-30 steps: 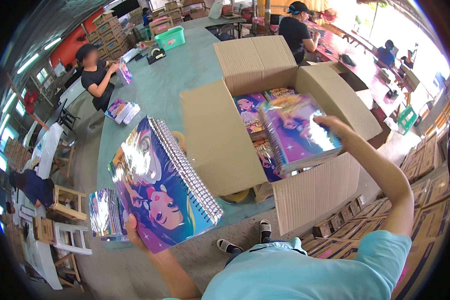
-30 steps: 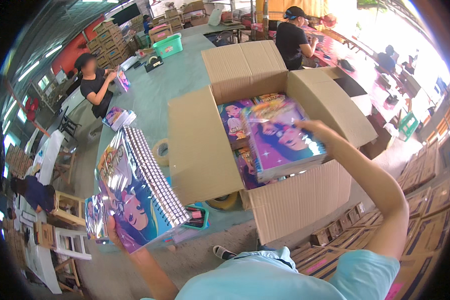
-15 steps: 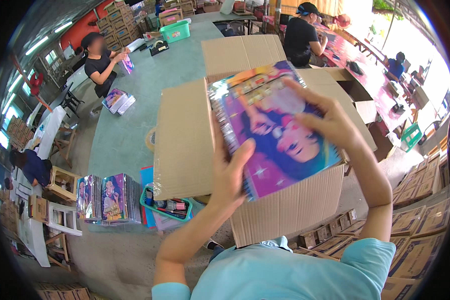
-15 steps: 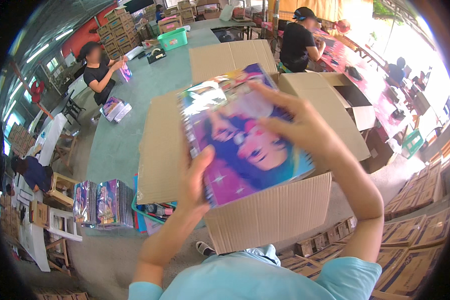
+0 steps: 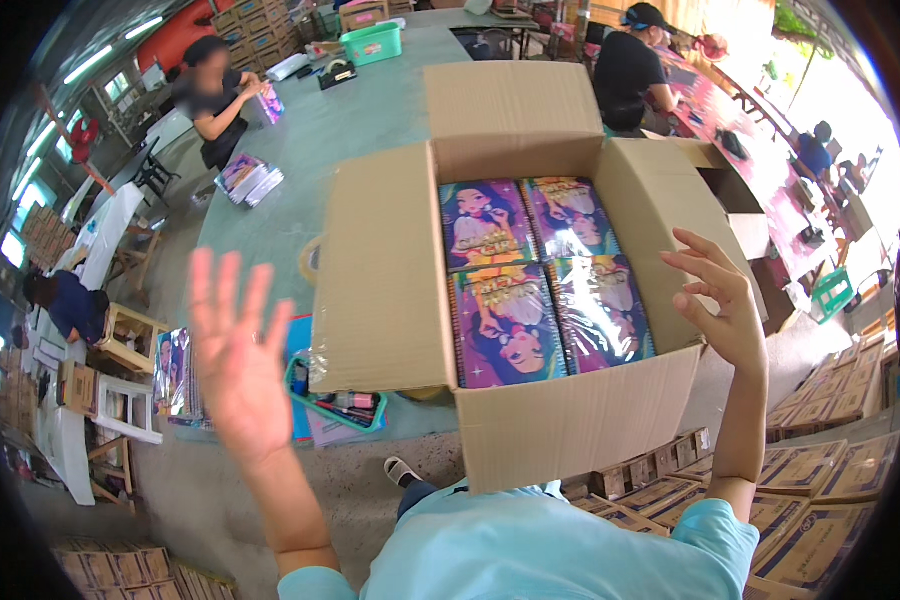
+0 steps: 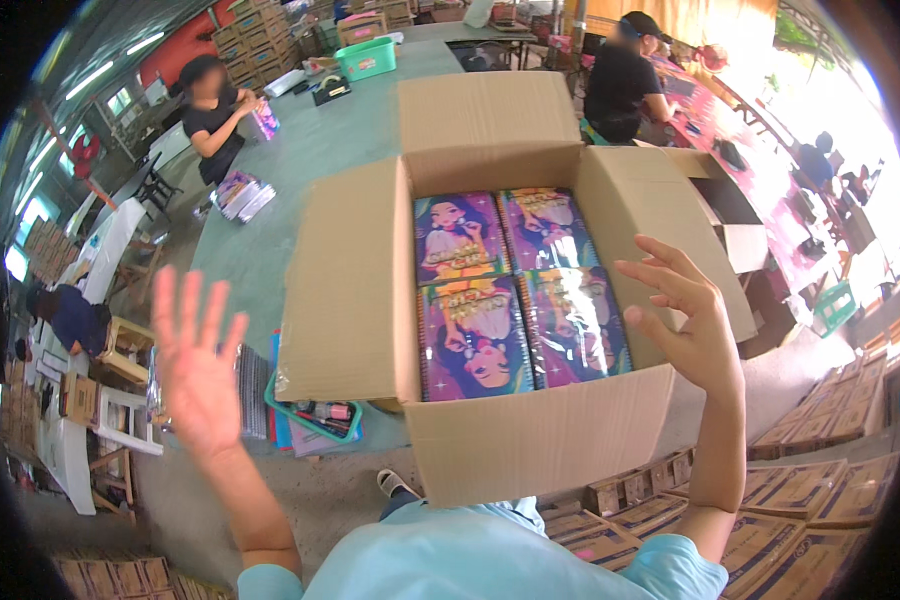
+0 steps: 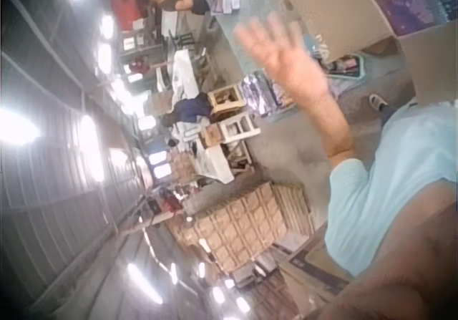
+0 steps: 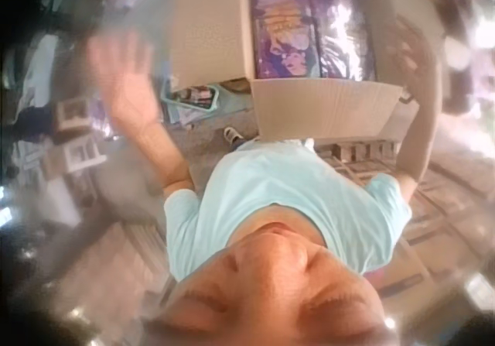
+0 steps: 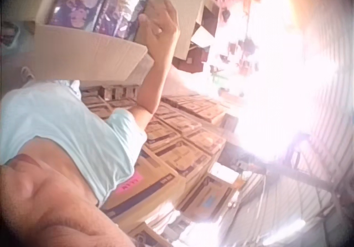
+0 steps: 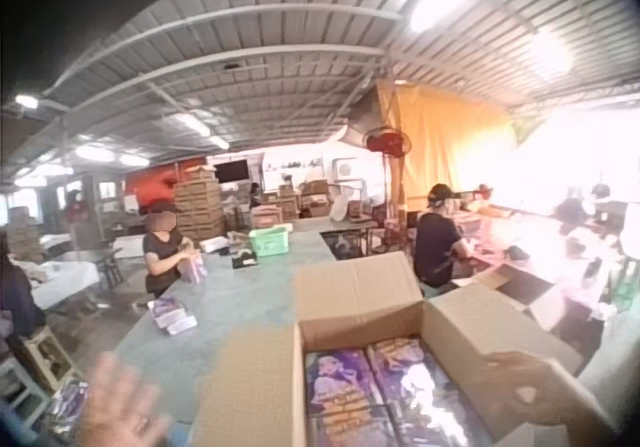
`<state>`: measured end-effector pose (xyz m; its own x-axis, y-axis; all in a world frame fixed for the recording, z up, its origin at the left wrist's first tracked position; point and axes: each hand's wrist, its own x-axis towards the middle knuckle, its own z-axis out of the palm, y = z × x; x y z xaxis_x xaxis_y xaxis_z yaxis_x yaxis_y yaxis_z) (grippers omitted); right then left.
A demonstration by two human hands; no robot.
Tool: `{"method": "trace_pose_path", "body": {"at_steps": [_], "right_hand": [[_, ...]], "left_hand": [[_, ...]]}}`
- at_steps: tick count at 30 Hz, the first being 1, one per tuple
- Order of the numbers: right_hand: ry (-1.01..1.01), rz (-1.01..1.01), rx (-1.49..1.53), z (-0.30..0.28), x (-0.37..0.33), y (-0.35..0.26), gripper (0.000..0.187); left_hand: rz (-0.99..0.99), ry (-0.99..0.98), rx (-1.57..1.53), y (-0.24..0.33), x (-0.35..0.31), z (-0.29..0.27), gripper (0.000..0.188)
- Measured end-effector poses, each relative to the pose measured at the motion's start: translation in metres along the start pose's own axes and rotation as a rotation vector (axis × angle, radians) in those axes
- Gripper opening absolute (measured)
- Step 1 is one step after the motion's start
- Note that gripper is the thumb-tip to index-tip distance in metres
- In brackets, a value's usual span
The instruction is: The person packs spiral notebooks into a cardboard box, seals it with packing tape, and writes on the box with a pen. The person also handles a notebook and a pen on the table.
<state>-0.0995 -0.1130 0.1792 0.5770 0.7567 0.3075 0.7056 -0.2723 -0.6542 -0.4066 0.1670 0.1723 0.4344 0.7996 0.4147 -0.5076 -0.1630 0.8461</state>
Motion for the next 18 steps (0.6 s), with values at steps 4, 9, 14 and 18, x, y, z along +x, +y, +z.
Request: {"method": "trace_pose_path", "body": {"at_steps": [4,9,14,18], "right_hand": [[-0.019,-0.113,-0.113,0.044,0.008,-0.047,0.039],[0.125,-0.113,-0.281,0.109,0.049,-0.052,0.045],[-0.699,-0.017,-0.808,0.171,0.093,0.104,0.052],[-0.018,-0.241,-0.463,0.191,0.127,-0.073,0.06]], "left_hand": [[0.285,0.374,0.22,0.056,-0.019,-0.109,0.07],[0.319,0.853,0.322,0.089,-0.063,-0.272,0.064],[0.008,1.056,0.296,0.035,-0.107,-0.44,0.064],[-0.297,1.054,0.332,0.0,-0.101,-0.502,0.08]]}}
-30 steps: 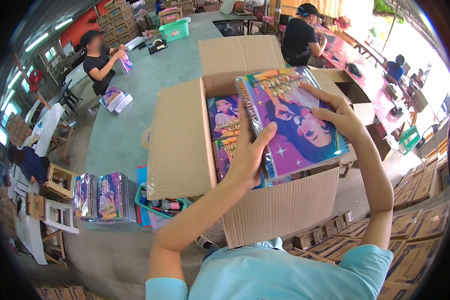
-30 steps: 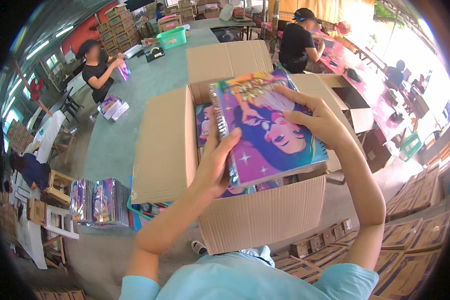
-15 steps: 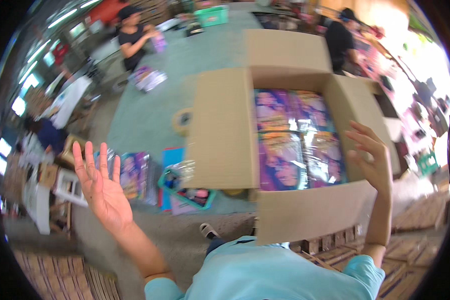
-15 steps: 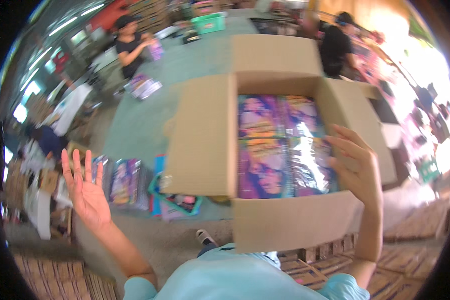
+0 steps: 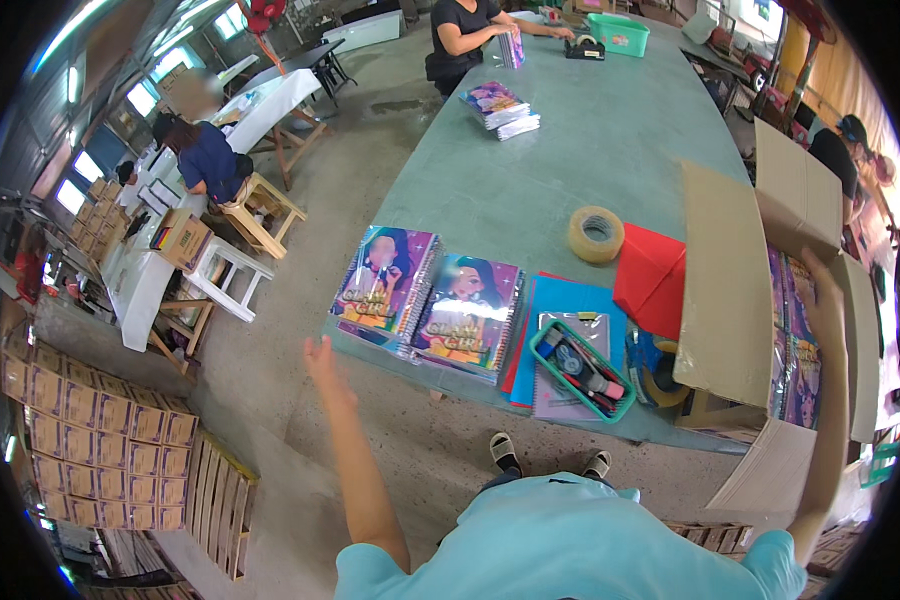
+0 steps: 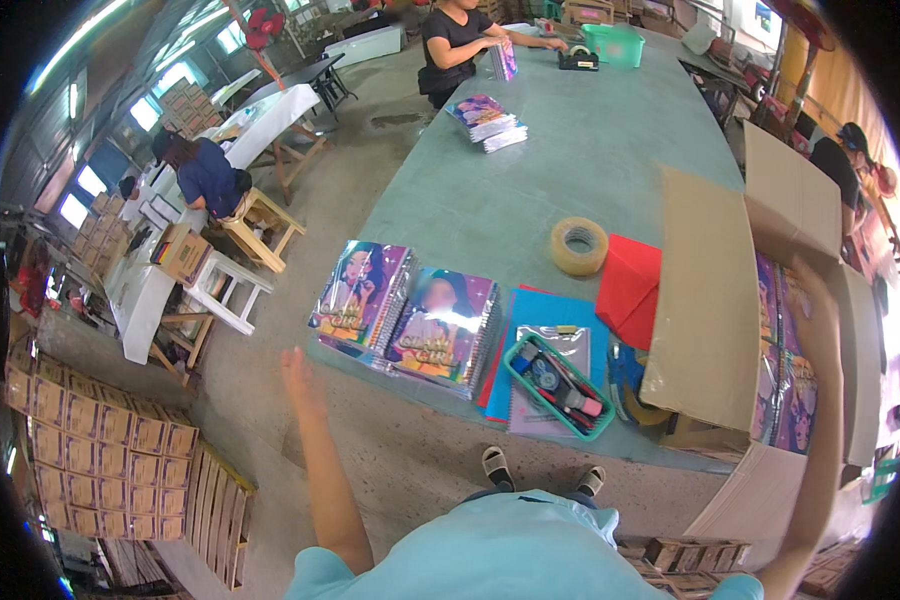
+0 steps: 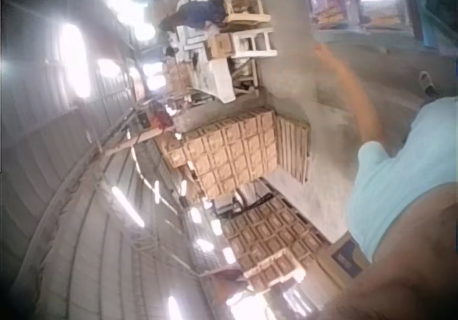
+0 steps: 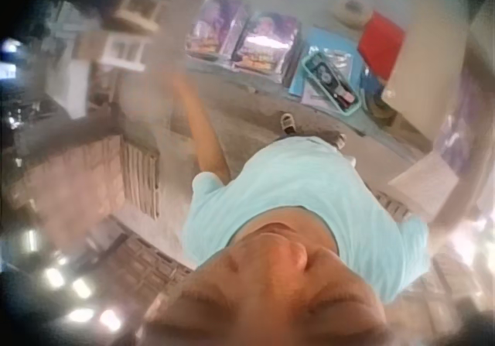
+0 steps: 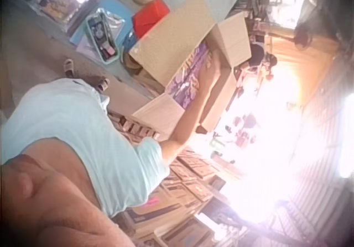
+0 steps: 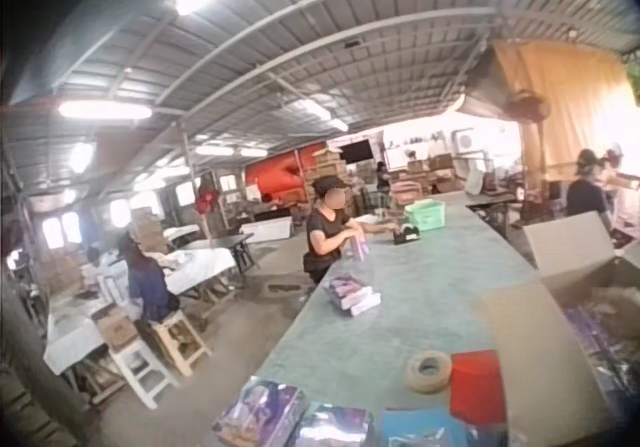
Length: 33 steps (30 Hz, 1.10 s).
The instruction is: The person packs spiral notebooks into a cardboard box, seals it with packing tape, and writes on the box with a pen. The person also handles a notebook and a pen on the table.
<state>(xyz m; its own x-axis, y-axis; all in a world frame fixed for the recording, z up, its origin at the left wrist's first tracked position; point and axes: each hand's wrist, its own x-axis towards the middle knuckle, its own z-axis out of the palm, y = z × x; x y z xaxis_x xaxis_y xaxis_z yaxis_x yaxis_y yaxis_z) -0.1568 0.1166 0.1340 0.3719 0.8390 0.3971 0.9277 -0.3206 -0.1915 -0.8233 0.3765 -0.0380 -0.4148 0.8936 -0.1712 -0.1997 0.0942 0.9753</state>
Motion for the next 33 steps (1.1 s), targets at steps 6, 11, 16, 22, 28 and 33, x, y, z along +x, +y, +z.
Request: {"method": "trace_pose_path", "body": {"at_steps": [6,11,16,22,28,33], "right_hand": [[-0.427,-0.243,0.919,0.077,-0.032,-0.332,0.075],[-0.481,0.713,1.073,0.297,-0.025,-0.354,0.072],[-0.511,0.871,1.203,0.363,-0.042,-0.394,0.085],[-0.336,0.719,1.053,0.38,-0.044,-0.401,0.076],[-0.097,0.433,0.808,0.259,-0.007,-0.425,0.083],[-0.068,0.154,0.786,0.118,-0.018,-0.376,0.092]], "left_hand": [[0.014,-0.174,0.287,-0.075,0.102,-0.009,0.105],[0.018,-0.176,0.325,-0.046,0.125,0.029,0.093],[-0.345,-0.751,0.231,-0.018,0.2,0.015,0.069],[-0.22,-0.905,0.384,0.035,0.164,0.057,0.072],[0.578,-0.605,0.97,0.122,0.008,0.121,0.084],[0.813,-0.532,0.823,0.129,-0.033,0.115,0.092]]}}
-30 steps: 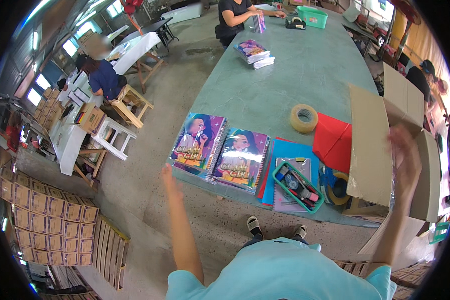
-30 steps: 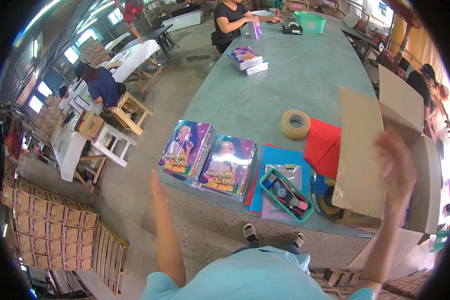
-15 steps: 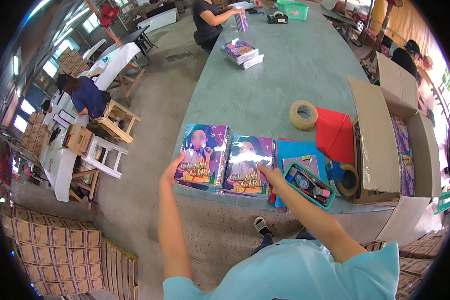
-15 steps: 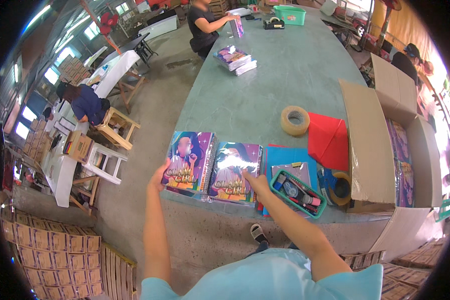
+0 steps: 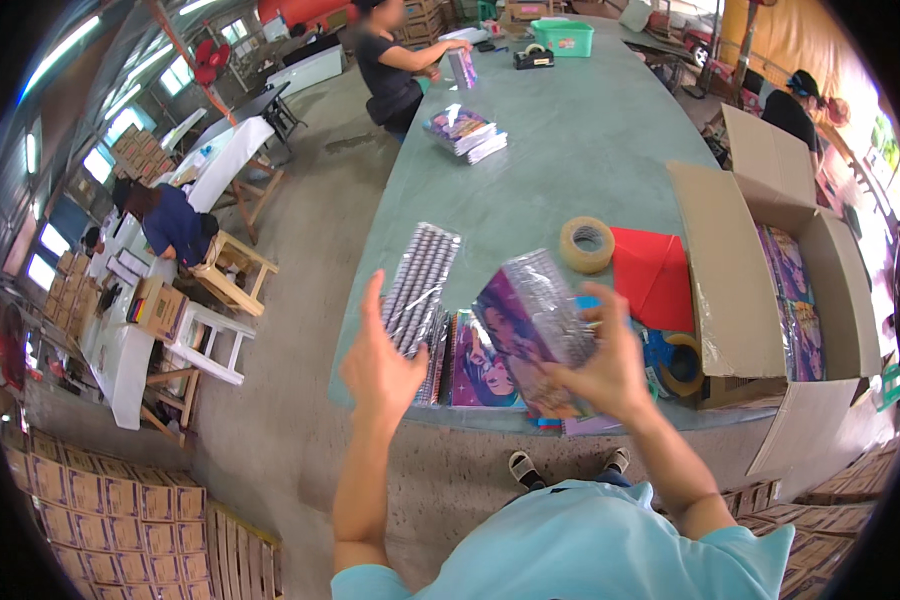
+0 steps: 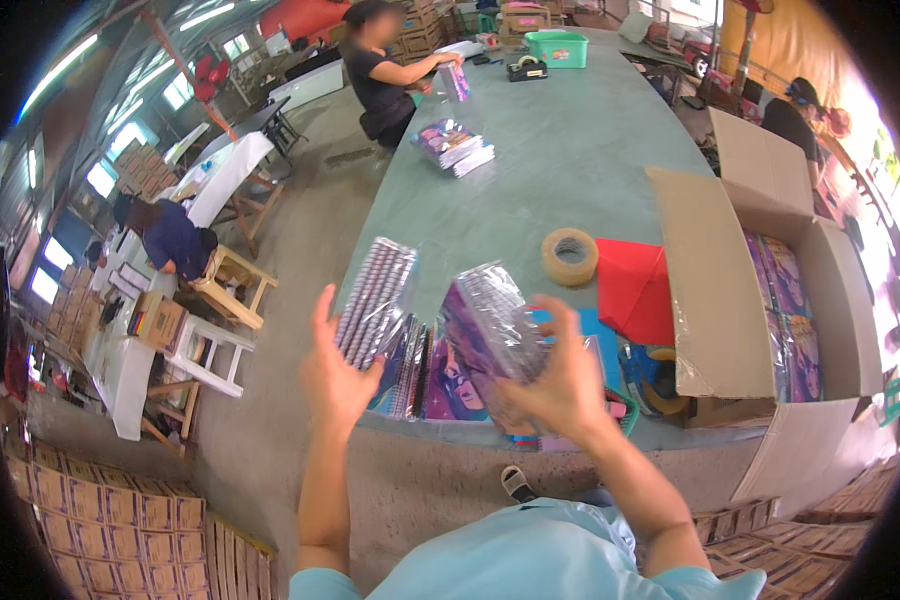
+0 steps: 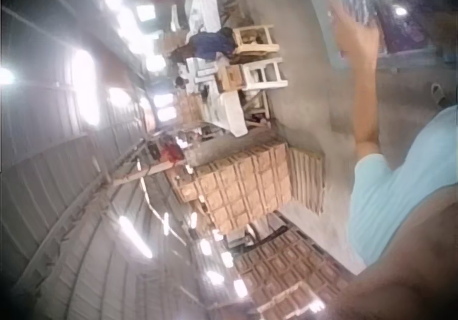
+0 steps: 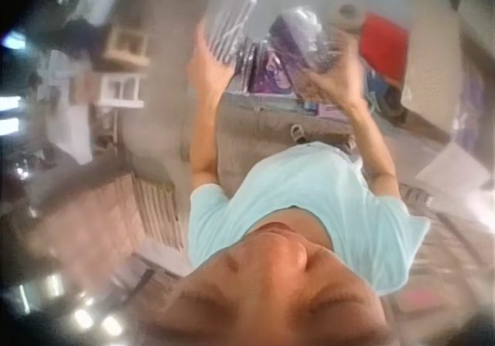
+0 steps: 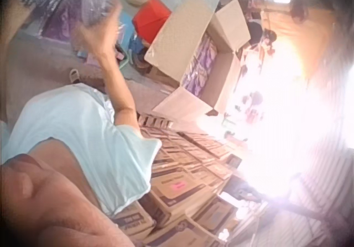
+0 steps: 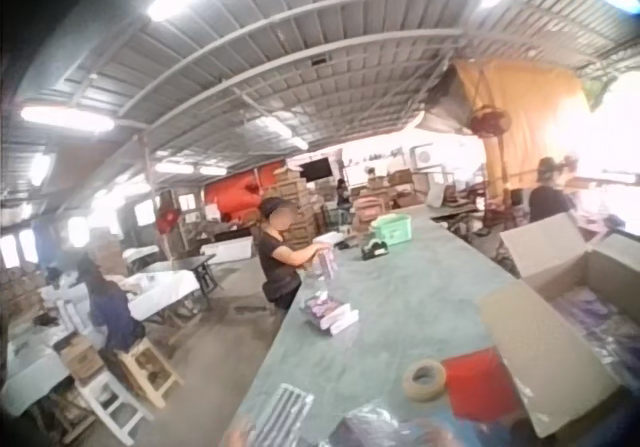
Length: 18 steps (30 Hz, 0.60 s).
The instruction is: The person packs spiral notebooks into a cardboard box, seals it with packing tape, and writes on the box with a pen. The person also handles a notebook and a pen on the table.
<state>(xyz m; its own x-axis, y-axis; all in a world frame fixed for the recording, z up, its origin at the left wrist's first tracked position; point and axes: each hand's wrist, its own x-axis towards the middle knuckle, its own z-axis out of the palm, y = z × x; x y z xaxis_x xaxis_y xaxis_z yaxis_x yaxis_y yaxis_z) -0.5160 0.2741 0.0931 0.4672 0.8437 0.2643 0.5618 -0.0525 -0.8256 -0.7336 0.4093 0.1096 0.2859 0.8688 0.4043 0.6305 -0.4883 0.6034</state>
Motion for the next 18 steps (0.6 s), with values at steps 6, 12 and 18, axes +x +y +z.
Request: {"method": "trace_pose_path", "body": {"at_steps": [6,12,18], "right_hand": [[0.461,-0.175,0.194,-0.204,-0.056,-0.007,0.073],[0.747,-0.232,-0.856,-0.364,-0.052,0.05,0.063],[0.531,0.033,-0.155,-0.488,-0.015,0.192,0.061]], "left_hand": [[-0.13,0.07,-0.862,0.013,-0.02,-0.014,0.088],[-0.413,0.227,-1.367,0.026,-0.068,0.005,0.071],[0.322,0.248,-1.136,0.072,-0.113,0.072,0.086]]}}
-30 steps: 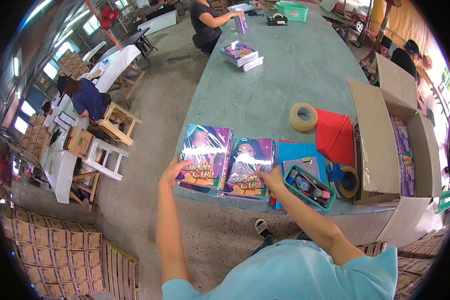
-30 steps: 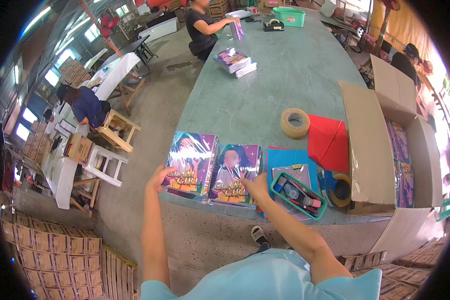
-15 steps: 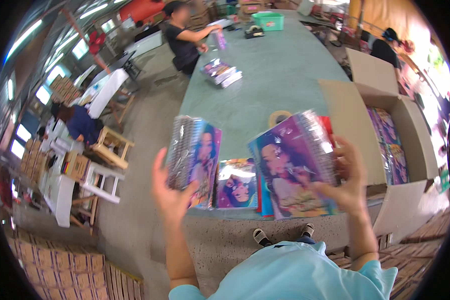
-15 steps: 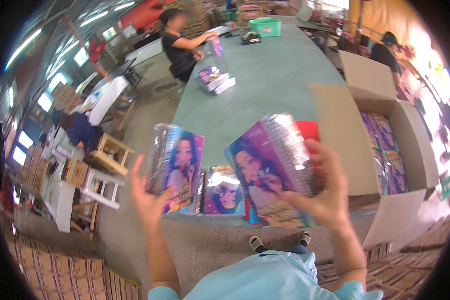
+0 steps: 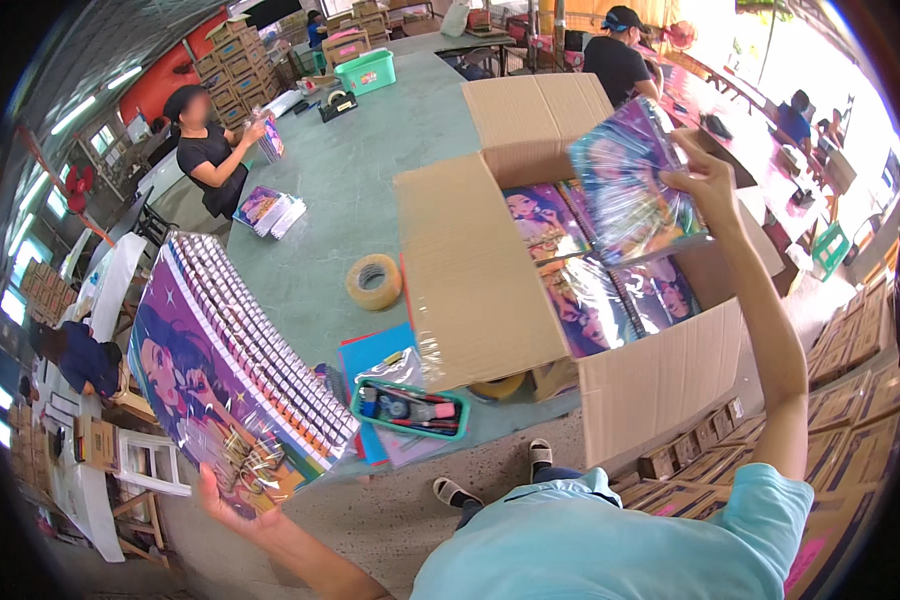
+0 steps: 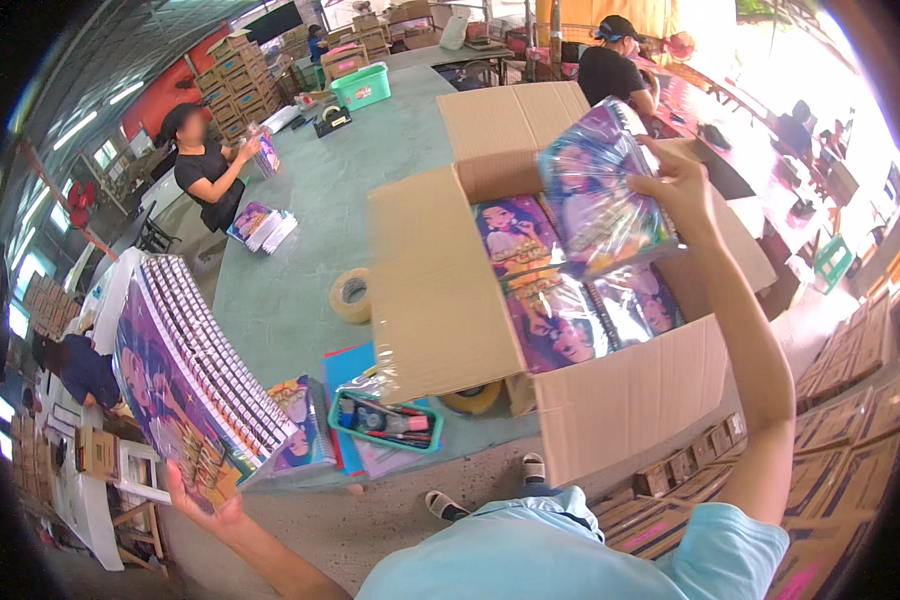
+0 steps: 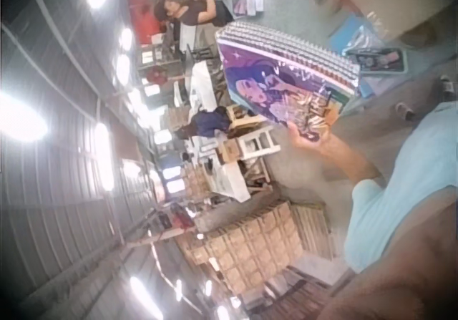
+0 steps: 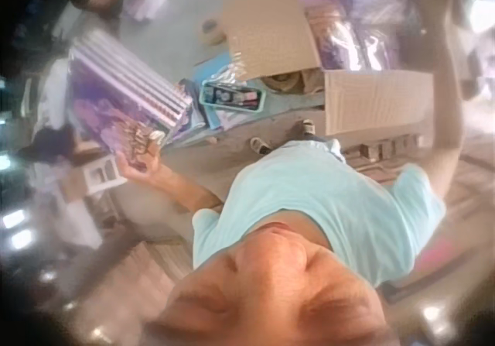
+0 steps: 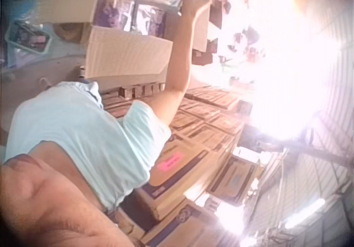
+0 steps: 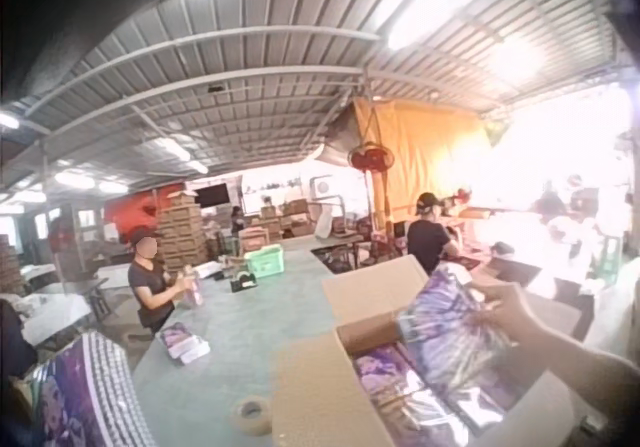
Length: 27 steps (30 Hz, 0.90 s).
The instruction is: The person packs spiral notebooks into a cardboard box, seals it with packing tape, and writes on the box with a pen. The person also handles a notebook and a pen on the table.
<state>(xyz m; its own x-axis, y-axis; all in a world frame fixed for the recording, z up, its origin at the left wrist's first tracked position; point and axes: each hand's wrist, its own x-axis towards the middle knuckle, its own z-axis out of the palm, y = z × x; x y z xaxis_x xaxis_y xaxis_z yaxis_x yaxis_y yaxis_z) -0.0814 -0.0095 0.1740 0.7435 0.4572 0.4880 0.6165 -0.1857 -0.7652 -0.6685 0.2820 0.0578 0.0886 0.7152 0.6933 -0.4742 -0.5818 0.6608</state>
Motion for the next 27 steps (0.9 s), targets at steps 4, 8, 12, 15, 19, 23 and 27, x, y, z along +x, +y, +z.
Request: {"method": "trace_pose_path", "body": {"at_steps": [4,8,12,15,19,23,27], "right_hand": [[-0.169,0.449,0.662,0.06,0.041,0.072,0.058],[-0.617,-0.037,-0.436,0.123,0.041,0.154,0.075],[-0.627,-0.062,0.339,0.086,0.023,0.047,0.079],[-0.668,0.021,0.953,0.023,-0.004,-0.03,0.08],[-0.281,-0.173,0.568,-0.039,0.002,-0.047,0.071],[-0.201,-0.193,0.358,-0.067,0.033,0.009,0.066],[-0.292,-0.148,0.004,-0.046,0.078,0.091,0.068]], "left_hand": [[0.159,-0.056,0.165,0.015,-0.033,0.084,0.092],[-0.304,0.028,-0.365,0.027,-0.036,0.153,0.074],[-0.629,0.274,-0.406,0.041,-0.021,0.257,0.042],[-0.69,-0.018,-0.497,0.012,-0.017,0.341,0.045],[-0.474,-0.856,-0.085,-0.051,-0.004,0.421,0.057],[0.053,-1.283,0.835,-0.144,0.001,0.452,0.084],[0.329,-1.267,1.216,-0.208,-0.023,0.467,0.065]]}}
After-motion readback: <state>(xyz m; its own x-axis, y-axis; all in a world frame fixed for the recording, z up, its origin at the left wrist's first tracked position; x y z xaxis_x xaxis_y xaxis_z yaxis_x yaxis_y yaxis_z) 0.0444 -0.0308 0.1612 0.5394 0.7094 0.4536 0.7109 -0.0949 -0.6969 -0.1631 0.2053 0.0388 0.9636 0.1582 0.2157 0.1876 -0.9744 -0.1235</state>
